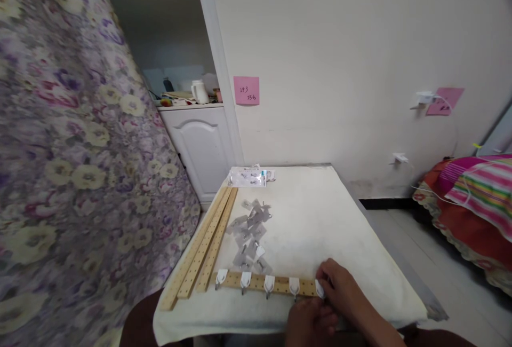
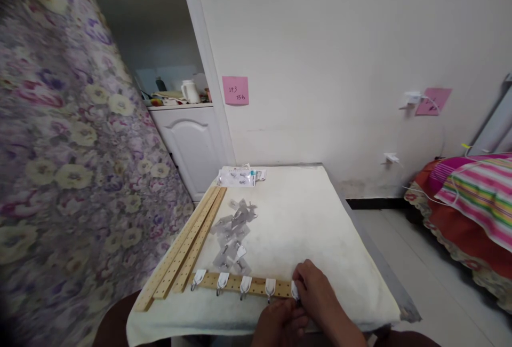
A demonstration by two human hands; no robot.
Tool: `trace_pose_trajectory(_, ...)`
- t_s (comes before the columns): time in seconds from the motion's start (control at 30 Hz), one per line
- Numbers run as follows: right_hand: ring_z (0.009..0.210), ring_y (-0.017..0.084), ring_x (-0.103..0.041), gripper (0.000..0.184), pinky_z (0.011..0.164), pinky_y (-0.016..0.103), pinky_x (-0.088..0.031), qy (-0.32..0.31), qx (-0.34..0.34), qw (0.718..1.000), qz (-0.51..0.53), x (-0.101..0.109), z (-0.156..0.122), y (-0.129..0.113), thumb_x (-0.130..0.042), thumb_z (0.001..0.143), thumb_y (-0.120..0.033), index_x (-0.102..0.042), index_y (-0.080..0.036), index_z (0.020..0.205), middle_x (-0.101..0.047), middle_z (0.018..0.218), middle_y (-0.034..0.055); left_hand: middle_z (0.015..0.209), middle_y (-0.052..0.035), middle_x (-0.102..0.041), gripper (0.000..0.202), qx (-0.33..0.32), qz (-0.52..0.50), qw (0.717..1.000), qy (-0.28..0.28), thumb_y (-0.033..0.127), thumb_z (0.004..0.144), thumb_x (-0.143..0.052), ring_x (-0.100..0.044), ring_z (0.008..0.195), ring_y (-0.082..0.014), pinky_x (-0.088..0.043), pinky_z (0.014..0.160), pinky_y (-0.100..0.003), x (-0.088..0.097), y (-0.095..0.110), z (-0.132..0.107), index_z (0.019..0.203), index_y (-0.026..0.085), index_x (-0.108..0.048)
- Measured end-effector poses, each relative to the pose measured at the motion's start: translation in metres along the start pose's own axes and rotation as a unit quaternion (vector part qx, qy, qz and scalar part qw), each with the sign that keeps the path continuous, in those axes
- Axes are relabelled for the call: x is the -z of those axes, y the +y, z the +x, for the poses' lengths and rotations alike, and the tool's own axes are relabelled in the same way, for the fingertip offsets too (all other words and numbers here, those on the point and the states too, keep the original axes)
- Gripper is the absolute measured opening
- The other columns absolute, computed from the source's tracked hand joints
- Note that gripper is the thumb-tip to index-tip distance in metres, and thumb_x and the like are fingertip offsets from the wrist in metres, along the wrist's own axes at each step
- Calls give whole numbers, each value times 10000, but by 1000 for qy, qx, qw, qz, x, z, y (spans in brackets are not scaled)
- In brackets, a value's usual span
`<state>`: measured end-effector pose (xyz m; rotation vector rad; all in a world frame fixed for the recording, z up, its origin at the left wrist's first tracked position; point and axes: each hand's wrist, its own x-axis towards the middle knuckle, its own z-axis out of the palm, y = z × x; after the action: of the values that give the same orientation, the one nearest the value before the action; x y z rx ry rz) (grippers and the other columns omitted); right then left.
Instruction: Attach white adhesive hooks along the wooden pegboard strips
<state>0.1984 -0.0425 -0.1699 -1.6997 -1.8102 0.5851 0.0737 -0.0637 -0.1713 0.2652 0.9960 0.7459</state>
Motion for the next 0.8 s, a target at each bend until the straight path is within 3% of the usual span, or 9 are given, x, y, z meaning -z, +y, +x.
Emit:
trace_pose_trajectory(0.17, 721, 169, -565, 177, 678, 275, -419, 11, 8, 999, 32, 13, 3, 2, -415, 773, -183, -586, -195, 729, -608, 751, 32, 563, -44, -641, 168, 1, 19, 999, 48, 264, 805, -538, -608, 510, -130, -409, 502, -226, -4, 1, 1, 706, 131, -561)
trace_pose_trajectory(0.27, 808, 194, -584, 205, 753, 299, -432, 81, 1, 995, 56, 35, 5, 13, -415, 804, -242, -612, -191, 831, -641, 834, 58, 583, -47, -652, 182, -9, 24, 998, 53, 267, 817, -537, -620, 523, -125, -430, 508, -222, -3, 0, 2, 695, 132, -546)
trace_pose_trajectory(0.37, 778, 197, -594, 240, 730, 304, -442, 141, -43, 986, 75, 57, 3, 27, -424, 824, -323, -608, -202, 918, -654, 887, 57, 587, -53, -661, 169, -17, 20, 998, 49, 257, 807, -559, -619, 511, -121, -436, 496, -220, -1, -1, 3, 699, 128, -541)
trace_pose_trajectory(0.47, 718, 188, -591, 240, 679, 293, -446, 150, -80, 981, 94, 66, 1, 37, -453, 806, -351, -610, -202, 909, -662, 873, 50, 585, -53, -663, 157, -14, 18, 999, 45, 242, 799, -567, -617, 505, -116, -437, 494, -215, 0, -2, 3, 698, 124, -544)
trace_pose_trajectory(0.8, 640, 152, -545, 84, 606, 251, -405, 28, -39, 996, 74, 26, 5, 14, -526, 707, -239, -593, -198, 675, -591, 664, -4, 551, -40, -643, 156, -12, 26, 997, 66, 234, 763, -597, -596, 493, -119, -412, 491, -216, -7, -1, 1, 653, 143, -533)
